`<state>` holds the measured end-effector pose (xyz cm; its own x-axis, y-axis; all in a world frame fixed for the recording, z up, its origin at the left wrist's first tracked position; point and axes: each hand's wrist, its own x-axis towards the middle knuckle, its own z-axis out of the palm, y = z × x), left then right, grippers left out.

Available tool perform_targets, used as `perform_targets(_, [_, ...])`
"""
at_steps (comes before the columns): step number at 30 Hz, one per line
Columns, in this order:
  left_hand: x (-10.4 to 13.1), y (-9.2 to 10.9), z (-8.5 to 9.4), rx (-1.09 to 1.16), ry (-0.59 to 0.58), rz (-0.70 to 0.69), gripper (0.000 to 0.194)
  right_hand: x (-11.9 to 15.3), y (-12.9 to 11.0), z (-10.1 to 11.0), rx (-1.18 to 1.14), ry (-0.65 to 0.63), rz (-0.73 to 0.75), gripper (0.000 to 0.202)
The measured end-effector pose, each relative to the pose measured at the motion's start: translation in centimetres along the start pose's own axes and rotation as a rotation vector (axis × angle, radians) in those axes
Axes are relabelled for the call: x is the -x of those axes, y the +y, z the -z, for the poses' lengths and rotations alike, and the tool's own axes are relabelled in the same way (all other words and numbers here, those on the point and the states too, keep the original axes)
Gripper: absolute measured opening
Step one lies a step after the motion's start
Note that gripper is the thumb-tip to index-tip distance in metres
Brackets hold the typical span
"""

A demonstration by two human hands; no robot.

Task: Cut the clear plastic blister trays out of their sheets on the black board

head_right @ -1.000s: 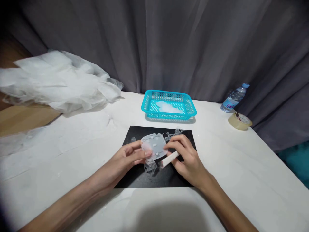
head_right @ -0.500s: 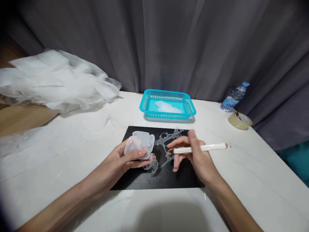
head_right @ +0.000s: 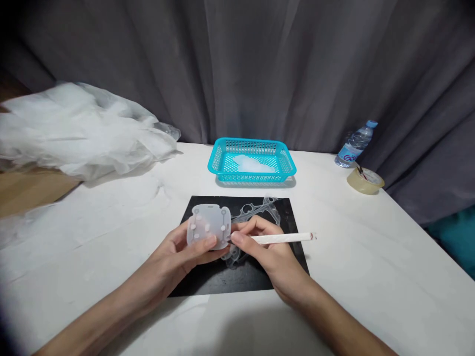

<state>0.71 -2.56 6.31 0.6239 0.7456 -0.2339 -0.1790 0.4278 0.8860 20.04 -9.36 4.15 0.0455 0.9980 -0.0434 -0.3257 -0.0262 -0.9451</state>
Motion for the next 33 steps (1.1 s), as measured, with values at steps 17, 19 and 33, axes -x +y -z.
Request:
perform_targets(17, [-0.2,-0.5,-0.2,-0.026,0.025,0.024,0.032,-0.1,0.4,0.0,0.008,0.035,0.025,0.023])
perform_targets(19, [-0.2,-0.5,-0.2,-0.052,0.032,0.015,0.031,-0.1,0.4,0.0,0.056,0.044,0.052,0.025])
perform_targets(33, [-0.6,-1.1,0.1,-0.509,0.138,-0.190,0.029,0.3,0.4,-0.8,0.315,0.165,0.175,0.021])
